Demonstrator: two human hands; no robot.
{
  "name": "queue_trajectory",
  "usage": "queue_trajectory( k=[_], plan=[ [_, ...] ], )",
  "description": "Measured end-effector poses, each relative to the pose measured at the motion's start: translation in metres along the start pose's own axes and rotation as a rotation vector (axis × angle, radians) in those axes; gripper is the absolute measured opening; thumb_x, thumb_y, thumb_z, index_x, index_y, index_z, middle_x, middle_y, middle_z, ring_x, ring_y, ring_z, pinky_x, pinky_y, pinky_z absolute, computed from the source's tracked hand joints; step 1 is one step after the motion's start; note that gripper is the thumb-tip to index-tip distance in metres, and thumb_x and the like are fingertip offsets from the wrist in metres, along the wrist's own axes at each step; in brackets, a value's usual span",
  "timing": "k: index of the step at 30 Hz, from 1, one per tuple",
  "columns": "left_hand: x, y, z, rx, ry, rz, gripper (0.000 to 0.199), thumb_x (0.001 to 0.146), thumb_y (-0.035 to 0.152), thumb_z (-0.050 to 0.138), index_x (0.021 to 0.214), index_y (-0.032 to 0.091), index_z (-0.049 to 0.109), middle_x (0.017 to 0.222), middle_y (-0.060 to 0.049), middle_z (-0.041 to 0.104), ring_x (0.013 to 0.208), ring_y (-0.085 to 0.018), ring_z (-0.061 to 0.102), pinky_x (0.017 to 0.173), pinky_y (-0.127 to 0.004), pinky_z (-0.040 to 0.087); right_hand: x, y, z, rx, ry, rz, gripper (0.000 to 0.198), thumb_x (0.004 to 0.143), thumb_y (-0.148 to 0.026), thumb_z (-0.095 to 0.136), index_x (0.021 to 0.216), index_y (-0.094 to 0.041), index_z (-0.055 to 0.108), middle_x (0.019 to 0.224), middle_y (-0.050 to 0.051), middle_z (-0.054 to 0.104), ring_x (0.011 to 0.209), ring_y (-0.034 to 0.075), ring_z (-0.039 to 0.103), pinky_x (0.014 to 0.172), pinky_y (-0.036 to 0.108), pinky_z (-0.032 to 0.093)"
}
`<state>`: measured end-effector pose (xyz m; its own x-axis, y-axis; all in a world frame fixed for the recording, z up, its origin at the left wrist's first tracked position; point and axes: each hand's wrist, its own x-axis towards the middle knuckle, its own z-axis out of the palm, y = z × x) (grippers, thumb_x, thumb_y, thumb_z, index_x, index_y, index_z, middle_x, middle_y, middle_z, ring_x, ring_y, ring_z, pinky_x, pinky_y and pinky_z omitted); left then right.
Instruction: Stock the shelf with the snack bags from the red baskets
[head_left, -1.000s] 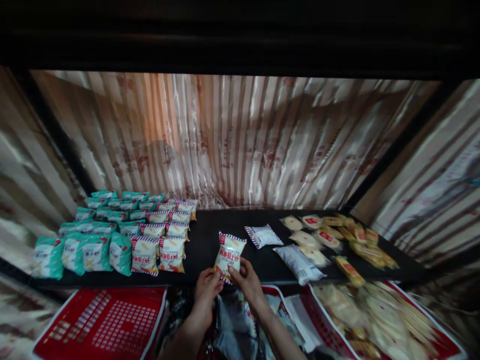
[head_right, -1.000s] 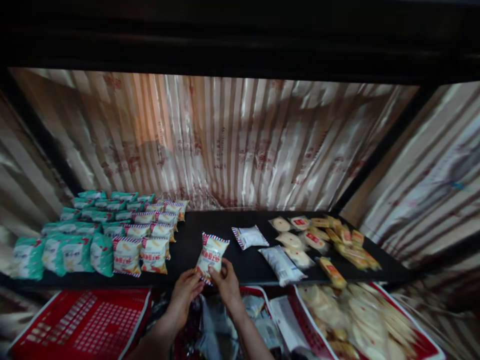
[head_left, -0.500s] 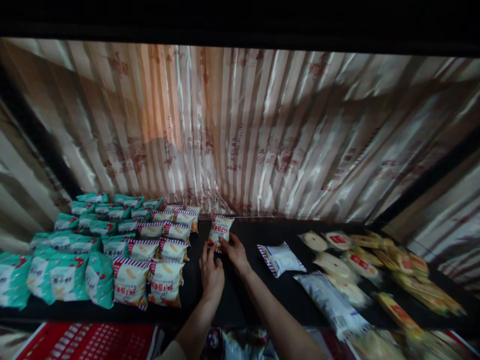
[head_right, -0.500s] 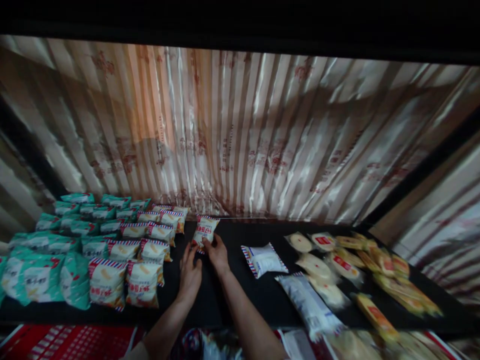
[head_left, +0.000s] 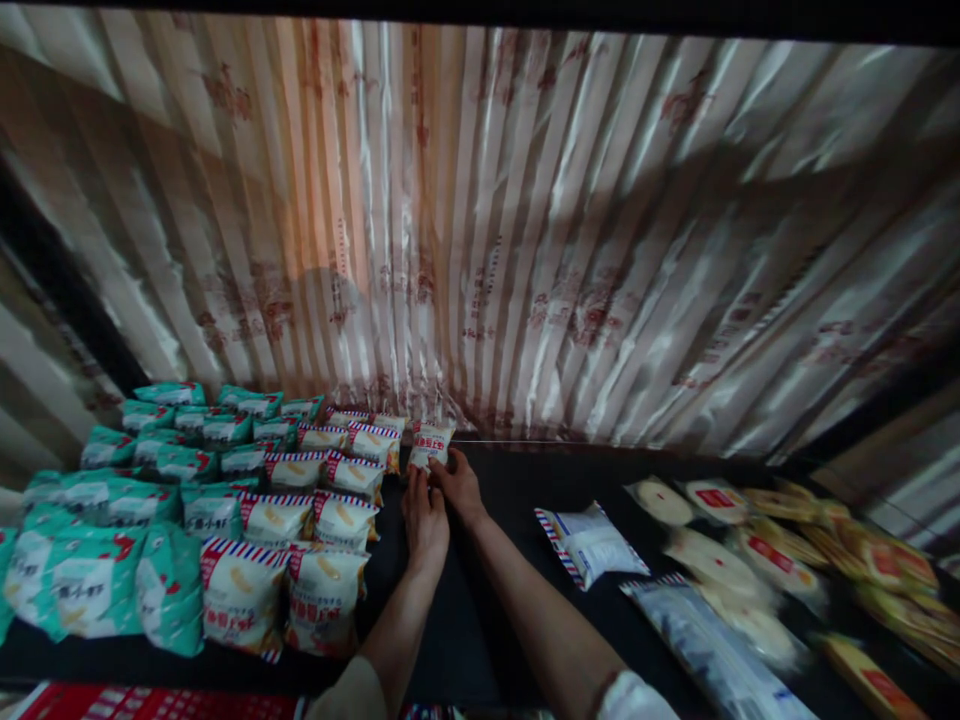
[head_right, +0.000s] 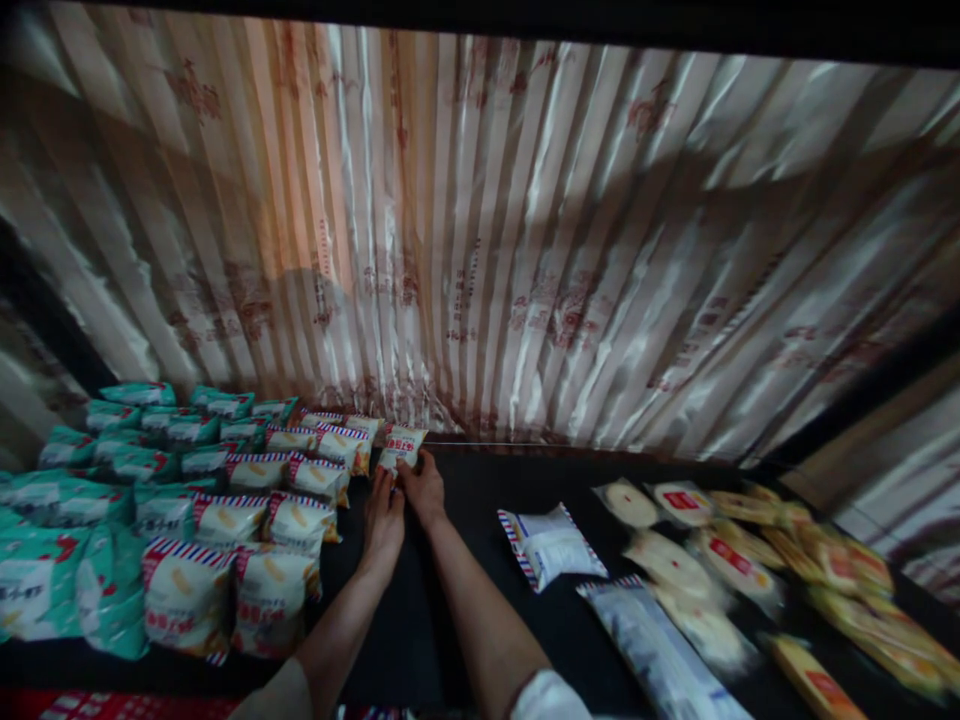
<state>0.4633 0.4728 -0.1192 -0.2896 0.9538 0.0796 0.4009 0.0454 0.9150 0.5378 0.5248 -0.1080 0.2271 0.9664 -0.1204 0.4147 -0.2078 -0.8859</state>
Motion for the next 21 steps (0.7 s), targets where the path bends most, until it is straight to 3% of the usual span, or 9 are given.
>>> queue_trajectory(
  k=[4, 10, 15, 21],
  plan=[
    [0.006, -0.001, 0.002, 0.022, -0.004, -0.037, 0.044, 0.083, 0.018, 0.039, 0.125, 0.01, 0.05, 0.144, -0.014, 0.037, 0.134, -0.022, 0.032, 0.114, -0.037, 0.019, 0.0, -0.013, 0.0, -0.135, -0.01, 0.001, 0.056, 0.078, -0.047, 0.056, 0.126, -0.022, 0.047, 0.099, 0.008, 0.068, 0.095, 0.024, 0.064, 0.082, 0.033, 0.047],
    [0.009, -0.006, 0.001, 0.015, 0.017, -0.031, 0.044, 0.083, 0.017, 0.039, 0.125, 0.015, 0.051, 0.141, -0.01, 0.043, 0.135, -0.02, 0.032, 0.114, -0.037, 0.019, -0.002, -0.028, -0.001, -0.304, -0.057, 0.023, 0.054, 0.08, -0.051, 0.05, 0.128, -0.026, 0.048, 0.109, 0.008, 0.066, 0.104, 0.027, 0.06, 0.085, 0.037, 0.043],
    [0.01, -0.01, 0.001, 0.007, -0.006, -0.007, 0.044, 0.083, 0.016, 0.038, 0.123, 0.006, 0.052, 0.141, -0.017, 0.04, 0.135, -0.024, 0.031, 0.114, -0.036, 0.019, -0.001, -0.026, -0.001, -0.318, -0.075, -0.005, 0.056, 0.084, -0.05, 0.047, 0.131, -0.021, 0.045, 0.11, 0.011, 0.065, 0.104, 0.027, 0.06, 0.086, 0.036, 0.043],
    [0.009, -0.011, 0.0, -0.001, 0.006, 0.055, 0.04, 0.082, 0.017, 0.039, 0.116, 0.013, 0.057, 0.143, -0.013, 0.039, 0.134, -0.024, 0.033, 0.112, -0.039, 0.026, -0.013, -0.019, -0.002, -0.327, 0.071, -0.131, 0.05, 0.084, -0.045, 0.05, 0.123, -0.013, 0.053, 0.107, 0.014, 0.066, 0.104, 0.025, 0.059, 0.089, 0.036, 0.043]
  ],
)
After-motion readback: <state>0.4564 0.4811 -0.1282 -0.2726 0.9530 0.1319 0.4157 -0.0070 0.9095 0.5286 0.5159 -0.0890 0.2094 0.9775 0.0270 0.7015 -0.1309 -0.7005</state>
